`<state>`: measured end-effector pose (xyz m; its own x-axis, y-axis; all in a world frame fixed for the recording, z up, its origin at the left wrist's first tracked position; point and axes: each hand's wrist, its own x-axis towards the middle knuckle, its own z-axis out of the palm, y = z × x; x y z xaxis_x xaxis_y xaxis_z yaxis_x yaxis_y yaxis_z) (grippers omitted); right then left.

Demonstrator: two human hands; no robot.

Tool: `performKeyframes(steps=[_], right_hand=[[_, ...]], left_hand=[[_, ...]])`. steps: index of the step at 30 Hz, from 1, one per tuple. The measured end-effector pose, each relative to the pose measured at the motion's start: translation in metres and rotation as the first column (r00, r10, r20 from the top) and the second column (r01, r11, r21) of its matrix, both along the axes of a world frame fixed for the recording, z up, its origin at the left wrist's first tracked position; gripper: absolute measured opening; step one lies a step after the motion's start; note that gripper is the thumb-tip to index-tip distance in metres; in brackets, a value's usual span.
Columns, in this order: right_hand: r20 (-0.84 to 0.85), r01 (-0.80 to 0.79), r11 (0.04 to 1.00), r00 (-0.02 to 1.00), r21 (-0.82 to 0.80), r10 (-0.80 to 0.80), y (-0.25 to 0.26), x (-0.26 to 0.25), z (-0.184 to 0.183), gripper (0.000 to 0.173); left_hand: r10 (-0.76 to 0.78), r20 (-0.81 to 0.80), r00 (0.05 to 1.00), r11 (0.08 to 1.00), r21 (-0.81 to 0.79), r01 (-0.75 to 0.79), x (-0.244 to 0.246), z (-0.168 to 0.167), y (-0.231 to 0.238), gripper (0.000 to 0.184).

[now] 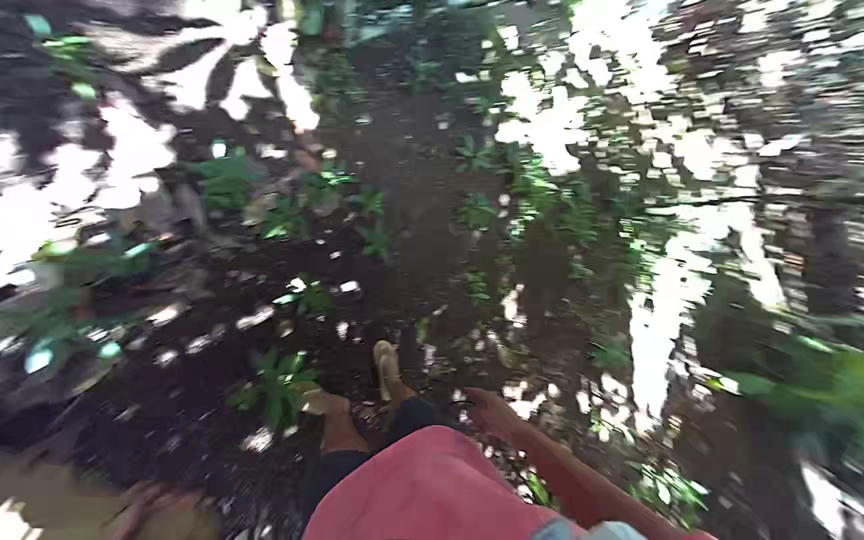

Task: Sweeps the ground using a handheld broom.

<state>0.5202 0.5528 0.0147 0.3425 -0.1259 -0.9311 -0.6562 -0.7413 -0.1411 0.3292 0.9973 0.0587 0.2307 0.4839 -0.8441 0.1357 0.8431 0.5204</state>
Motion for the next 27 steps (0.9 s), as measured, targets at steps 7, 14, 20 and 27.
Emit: performKeyframes(steps=[7, 14, 20, 27], right_hand=[[0.003, 0.022, 0.997, 1.000, -0.080, -0.022, -0.007, -0.003, -0.002, 0.054], [0.001, 0.027, 0.997, 1.000, -0.068, -0.027, -0.015, -0.005, -0.002, 0.056], [-0.009, 0.024, 0.995, 1.000, -0.094, -0.025, -0.010, 0.002, -0.005, 0.057], [-0.056, -0.013, 0.994, 0.998, -0.108, 0.007, -0.004, -0.003, -0.014, 0.059]], left_hand=[[-0.154, 0.402, 0.903, 0.800, -0.486, 0.353, 0.131, -0.050, -0.127, 0.016], [-0.039, 0.296, 0.954, 0.966, -0.232, 0.112, 0.155, -0.152, 0.021, 0.013], [0.242, 0.027, 0.970, 0.924, 0.297, -0.239, 0.066, -0.156, 0.161, 0.012], [0.219, 0.115, 0.969, 0.949, 0.204, -0.238, 0.044, -0.058, 0.049, 0.023]])
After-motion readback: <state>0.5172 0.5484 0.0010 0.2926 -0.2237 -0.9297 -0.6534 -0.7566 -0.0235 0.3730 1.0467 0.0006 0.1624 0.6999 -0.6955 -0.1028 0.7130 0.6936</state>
